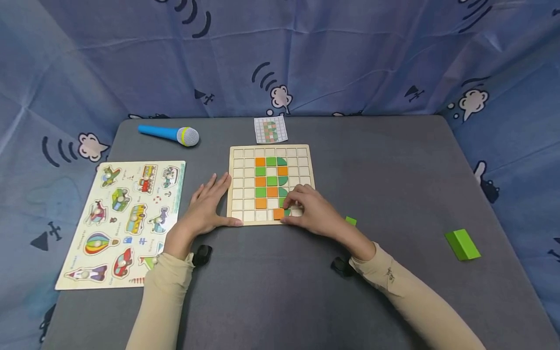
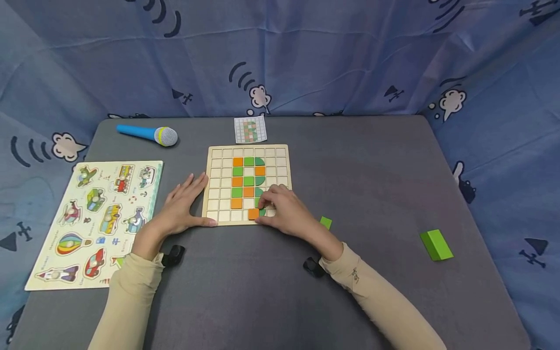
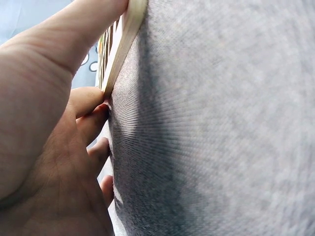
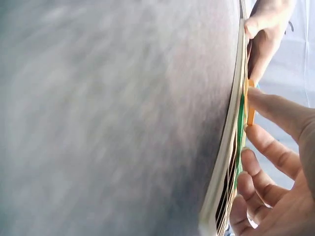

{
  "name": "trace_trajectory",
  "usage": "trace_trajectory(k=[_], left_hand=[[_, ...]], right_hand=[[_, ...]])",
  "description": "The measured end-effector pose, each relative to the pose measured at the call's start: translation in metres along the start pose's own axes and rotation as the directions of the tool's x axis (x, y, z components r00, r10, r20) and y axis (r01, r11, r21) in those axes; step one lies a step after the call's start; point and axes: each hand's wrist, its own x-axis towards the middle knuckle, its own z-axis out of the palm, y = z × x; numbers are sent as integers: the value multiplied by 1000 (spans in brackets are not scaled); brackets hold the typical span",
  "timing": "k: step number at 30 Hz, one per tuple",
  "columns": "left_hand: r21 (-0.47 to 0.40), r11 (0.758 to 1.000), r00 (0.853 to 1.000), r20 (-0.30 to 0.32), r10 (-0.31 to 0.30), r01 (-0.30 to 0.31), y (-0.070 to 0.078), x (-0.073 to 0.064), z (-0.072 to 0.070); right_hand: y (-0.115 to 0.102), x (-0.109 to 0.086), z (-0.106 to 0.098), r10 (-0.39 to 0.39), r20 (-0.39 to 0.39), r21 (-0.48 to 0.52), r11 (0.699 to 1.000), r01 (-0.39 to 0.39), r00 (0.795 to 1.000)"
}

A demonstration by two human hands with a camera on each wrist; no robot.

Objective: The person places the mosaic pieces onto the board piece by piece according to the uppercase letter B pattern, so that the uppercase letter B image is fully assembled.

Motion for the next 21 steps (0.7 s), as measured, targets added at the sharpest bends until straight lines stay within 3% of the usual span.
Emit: trace_trajectory(k=[5, 12, 21], left_hand=[[1, 1000, 1000, 2, -1, 1, -1, 1, 0], [-3, 1000, 1000, -2, -1, 1, -2, 0, 0], [-4, 1000, 1000, -2, 3, -3, -2, 1, 1]], right_hand=[[-4, 7, 6, 11, -5, -27, 1000, -11, 1000], [-7, 14, 11, 24, 18, 24, 999, -25, 1000], [-3, 7, 7, 11, -5, 57, 998, -10, 1000]])
